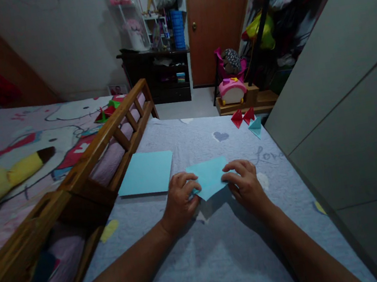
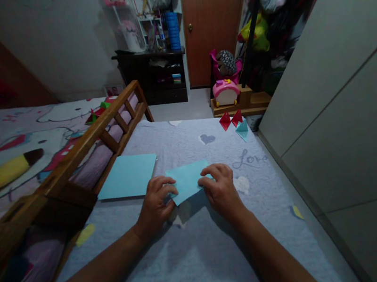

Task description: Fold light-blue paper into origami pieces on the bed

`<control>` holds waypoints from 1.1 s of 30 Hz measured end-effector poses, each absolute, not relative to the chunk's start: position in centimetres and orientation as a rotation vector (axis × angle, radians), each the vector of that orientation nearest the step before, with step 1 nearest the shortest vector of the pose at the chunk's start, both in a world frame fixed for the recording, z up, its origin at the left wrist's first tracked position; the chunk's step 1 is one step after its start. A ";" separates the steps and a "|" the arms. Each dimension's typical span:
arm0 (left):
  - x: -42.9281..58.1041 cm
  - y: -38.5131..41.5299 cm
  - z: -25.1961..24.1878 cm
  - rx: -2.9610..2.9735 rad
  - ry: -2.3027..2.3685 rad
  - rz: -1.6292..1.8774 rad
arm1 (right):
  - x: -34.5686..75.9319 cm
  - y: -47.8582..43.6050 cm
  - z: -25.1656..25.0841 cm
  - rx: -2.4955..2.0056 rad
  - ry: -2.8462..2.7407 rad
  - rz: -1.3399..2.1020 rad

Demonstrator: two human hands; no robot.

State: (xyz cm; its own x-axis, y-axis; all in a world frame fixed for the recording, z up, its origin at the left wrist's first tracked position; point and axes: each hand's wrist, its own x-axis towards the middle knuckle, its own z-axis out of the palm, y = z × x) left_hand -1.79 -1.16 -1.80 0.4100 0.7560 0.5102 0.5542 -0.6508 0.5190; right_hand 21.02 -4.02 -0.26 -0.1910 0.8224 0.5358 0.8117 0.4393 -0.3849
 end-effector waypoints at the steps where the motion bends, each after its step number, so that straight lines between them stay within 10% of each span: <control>1: -1.9 -1.2 -1.8 2.402 1.163 1.103 | 21.0 -4.2 -0.1 -1.337 -1.983 -0.010; 33: -3.0 -1.3 -2.0 2.617 0.881 1.121 | 21.1 -4.3 -0.3 -1.379 -1.776 -0.054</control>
State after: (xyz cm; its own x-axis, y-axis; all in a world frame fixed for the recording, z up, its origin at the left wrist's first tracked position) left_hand -3.05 -1.27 -1.95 0.5453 0.5761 0.6089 0.4556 -0.8134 0.3617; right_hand 21.12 -4.32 -0.28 -0.0155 0.7690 0.6391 0.8064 0.3875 -0.4467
